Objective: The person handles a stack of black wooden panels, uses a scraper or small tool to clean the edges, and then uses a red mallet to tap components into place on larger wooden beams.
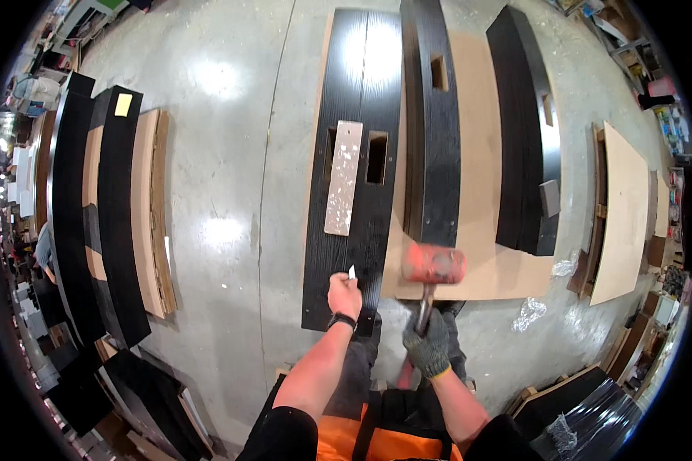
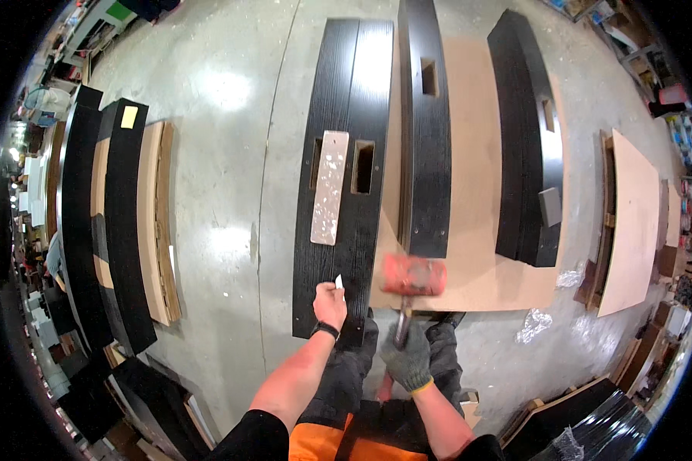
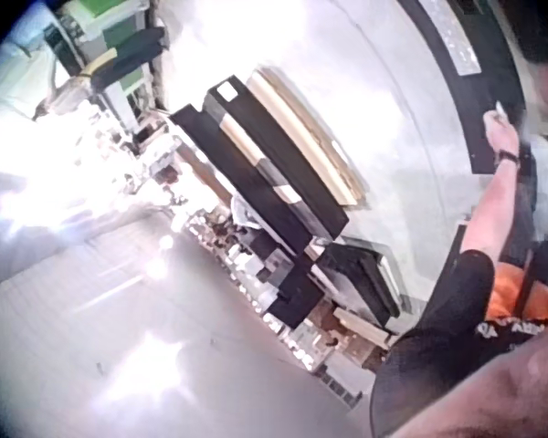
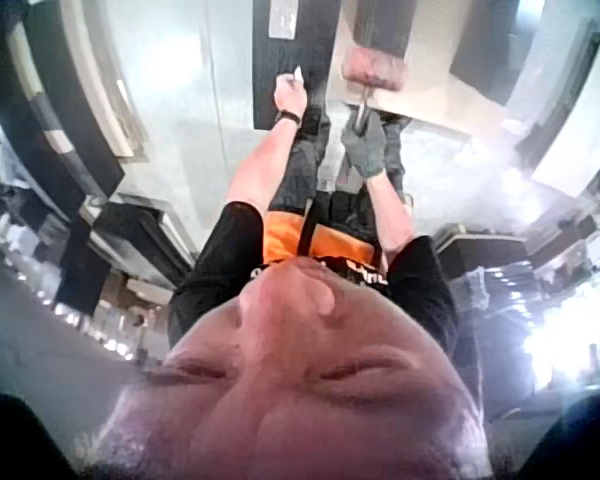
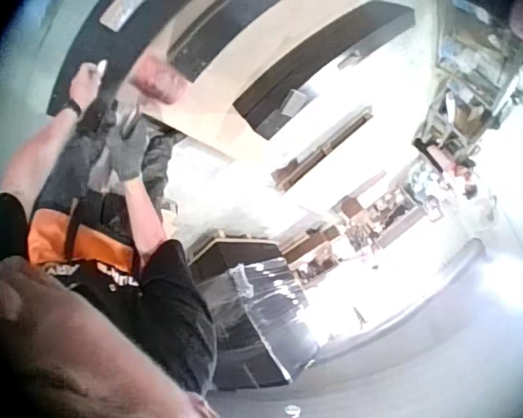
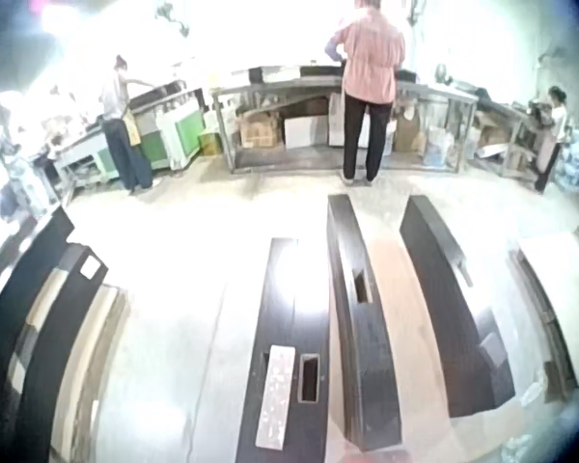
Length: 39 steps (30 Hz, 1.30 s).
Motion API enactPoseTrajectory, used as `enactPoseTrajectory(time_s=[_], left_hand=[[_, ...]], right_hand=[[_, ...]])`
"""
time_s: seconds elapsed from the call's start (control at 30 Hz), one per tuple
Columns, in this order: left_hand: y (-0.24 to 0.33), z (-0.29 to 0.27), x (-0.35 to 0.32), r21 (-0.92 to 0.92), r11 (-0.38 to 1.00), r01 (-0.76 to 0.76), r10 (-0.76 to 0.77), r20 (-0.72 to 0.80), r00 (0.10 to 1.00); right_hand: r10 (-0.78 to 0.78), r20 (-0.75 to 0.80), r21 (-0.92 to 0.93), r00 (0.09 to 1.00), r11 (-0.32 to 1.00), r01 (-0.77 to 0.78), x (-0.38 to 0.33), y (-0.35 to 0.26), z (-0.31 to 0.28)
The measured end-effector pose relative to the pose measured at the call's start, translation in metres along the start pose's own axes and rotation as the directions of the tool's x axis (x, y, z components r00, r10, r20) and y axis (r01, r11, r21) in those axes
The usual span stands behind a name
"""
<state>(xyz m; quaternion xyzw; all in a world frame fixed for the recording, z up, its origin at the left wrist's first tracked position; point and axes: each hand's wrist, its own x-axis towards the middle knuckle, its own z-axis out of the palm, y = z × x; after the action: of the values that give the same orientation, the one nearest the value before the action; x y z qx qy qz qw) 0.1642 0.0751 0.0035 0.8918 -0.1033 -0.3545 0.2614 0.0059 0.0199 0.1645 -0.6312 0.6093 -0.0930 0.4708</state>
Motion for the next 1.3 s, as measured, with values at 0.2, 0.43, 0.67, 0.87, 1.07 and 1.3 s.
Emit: enactPoseTrajectory(time_s=[0.2, 0.43, 0.67, 0.87, 1.07, 1.3], left_hand=[[-0.073, -0.125, -0.003, 0.212, 0.952, -0.219, 0.183, 0.179, 0.967], [-0.244, -0.377, -0.130, 0.530, 0.818, 0.223, -0.217, -0.075, 0.973], [-0.240, -0.450, -0.153, 0.479, 0.841, 0.250, -0.242, -0.081, 0.967], [-0.216, -0.457, -0.101, 0.375, 0.927, -0.012, -0.025, 0.094, 0.995], [-0.269, -0.531, -0.045, 0.333, 0.915, -0.230, 0.182, 0.169, 0.969], [-0.365, -0.647, 0.048, 0.612, 0.632, -0.476, 0.286, 0.387, 0.877]], right_hand=[[0.289, 0.043, -0.343, 0.956, 0.904, -0.257, -0.071, 0.055, -0.094], [0.741, 0.455, -0.868, 0.494, 0.494, 0.059, -0.136, 0.257, -0.151], [0.661, 0.339, -0.698, 0.670, 0.654, -0.292, -0.074, 0.152, -0.123], [0.673, 0.255, -0.597, 0.694, 0.674, -0.435, -0.077, 0.104, -0.096], [0.759, 0.192, -0.515, 0.622, 0.617, -0.594, -0.116, 0.081, -0.039], [0.690, 0.312, -0.529, 0.654, 0.697, -0.483, -0.086, -0.063, 0.040]])
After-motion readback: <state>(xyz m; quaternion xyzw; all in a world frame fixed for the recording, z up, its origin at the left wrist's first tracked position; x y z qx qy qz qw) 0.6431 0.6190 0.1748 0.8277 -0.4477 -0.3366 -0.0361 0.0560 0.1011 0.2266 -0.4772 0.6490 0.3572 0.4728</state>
